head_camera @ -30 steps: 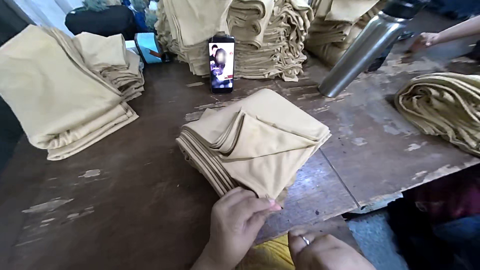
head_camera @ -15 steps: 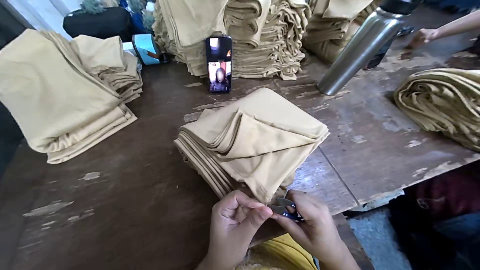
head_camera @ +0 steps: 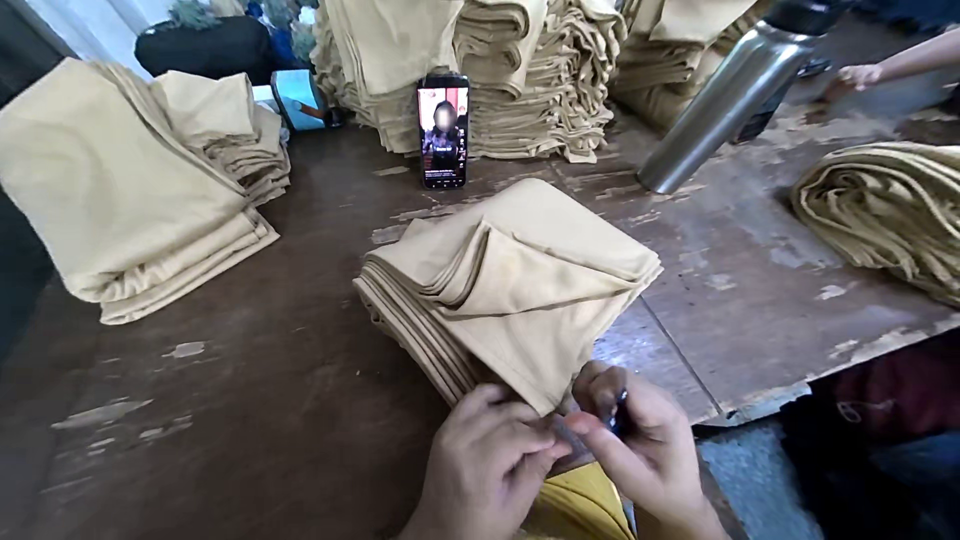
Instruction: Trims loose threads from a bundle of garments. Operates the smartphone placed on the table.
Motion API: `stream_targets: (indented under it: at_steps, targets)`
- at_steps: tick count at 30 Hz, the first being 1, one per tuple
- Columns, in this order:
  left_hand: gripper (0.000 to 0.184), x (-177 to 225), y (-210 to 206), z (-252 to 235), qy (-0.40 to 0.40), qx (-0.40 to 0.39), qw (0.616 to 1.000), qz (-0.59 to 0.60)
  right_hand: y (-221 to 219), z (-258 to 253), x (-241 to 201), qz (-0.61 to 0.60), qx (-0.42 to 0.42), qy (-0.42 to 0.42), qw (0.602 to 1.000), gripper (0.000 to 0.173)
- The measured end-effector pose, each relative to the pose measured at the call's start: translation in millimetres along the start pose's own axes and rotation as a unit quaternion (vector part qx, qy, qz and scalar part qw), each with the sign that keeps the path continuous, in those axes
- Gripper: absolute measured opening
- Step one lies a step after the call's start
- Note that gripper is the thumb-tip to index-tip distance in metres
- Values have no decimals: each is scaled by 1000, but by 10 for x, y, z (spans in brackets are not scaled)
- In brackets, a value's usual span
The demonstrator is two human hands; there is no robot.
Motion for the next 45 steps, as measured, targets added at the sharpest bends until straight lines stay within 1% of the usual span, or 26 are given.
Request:
stream_targets:
  at_steps: [2, 4, 6, 8, 10, 11, 13, 16, 17, 18, 20, 21, 22, 24, 26, 29, 31, 33, 34, 35, 36, 38, 39, 41, 43, 45]
  targets:
    - [19, 108, -38, 10, -39, -63, 988, -134, -19, -111, -18, -34, -9, -4, 999, 30]
    - [17, 180, -73, 12, -71, -118, 967, -216, -107, -230, 7, -33, -68, -24, 997, 30]
    - [15, 167, -71, 30, -91, -115, 959, -242, -174, -303, 44, -10, -121, -40, 992, 24]
    - [13, 88, -33, 66, -95, -64, 970, -213, -183, -306, 52, -11, -118, -31, 992, 18]
    - [9, 14, 21, 73, -71, 0, 987, -143, -166, -261, 42, -60, -69, -22, 996, 12]
    - [8, -21, 52, 63, -47, 27, 993, -106, -158, -242, 41, -95, -40, -23, 994, 9]
    - [8, -111, 98, 53, 11, 71, 997, -32, -166, -220, 57, -162, 2, -31, 986, 9]
    - [7, -224, 108, 49, 94, 112, 986, 80, -208, -210, 99, -227, 29, -33, 973, 12]
    - [12, -229, 105, 34, 114, 112, 982, 101, -217, -209, 107, -237, 31, -34, 970, 12]
    - [22, -224, 97, 21, 125, 107, 979, 118, -224, -207, 112, -243, 31, -37, 969, 12]
    - [44, -213, 65, -11, 118, 86, 982, 122, -238, -200, 102, -243, 26, -38, 969, 13]
    - [46, -206, 44, -32, 110, 73, 986, 107, -243, -196, 92, -238, 23, -38, 970, 13]
    - [42, -196, 24, -58, 99, 61, 989, 89, -243, -190, 84, -231, 21, -38, 972, 13]
    - [22, -165, 24, -109, 78, 51, 994, 62, -228, -180, 88, -226, 21, -43, 973, 12]
    - [9, -140, 61, -122, 68, 50, 995, 59, -206, -184, 94, -220, 28, -51, 974, 12]
    - [6, -132, 79, -48, 72, 63, 993, 72, -210, -191, 100, -226, 30, -40, 973, 14]
    - [7, -160, 67, 10, 96, 94, 985, 111, -220, -196, 88, -229, 33, -38, 972, 15]
    - [10, -172, 71, 20, 130, 123, 969, 168, -196, -178, 49, -193, 26, -31, 980, 12]
    - [12, -168, 80, 11, 146, 131, 961, 195, -165, -148, 29, -159, 11, -29, 987, 13]
    - [13, -167, 86, -1, 158, 134, 954, 218, -134, -103, 8, -128, -13, -31, 991, 19]
    - [14, -170, 89, -12, 164, 137, 948, 236, -110, -45, -3, -112, -50, -38, 992, 30]
    - [14, -182, 90, -28, 170, 142, 940, 258, -117, 116, 18, -147, -153, -69, 975, 46]
    - [14, -189, 90, -35, 174, 145, 938, 264, -148, 207, 55, -190, -207, -91, 955, 49]
    - [15, -197, 91, -45, 179, 149, 935, 269, -238, 389, 161, -278, -290, -148, 904, 47]
    - [15, -200, 90, -45, 179, 150, 934, 270, -306, 527, 249, -335, -324, -212, 859, 45]
    - [15, -191, 92, -51, 174, 148, 937, 263, -352, 577, 275, -370, -328, -254, 831, 45]
Point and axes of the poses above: each hand's wrist, its own z-axis away from the middle knuckle, its own y-axis out of the back of the hand, x = y × z, the point moved 5 cm from there along -z, towards the middle knuckle, and after that the axes turned 9 degrees about -y, right-handed, at the moved point
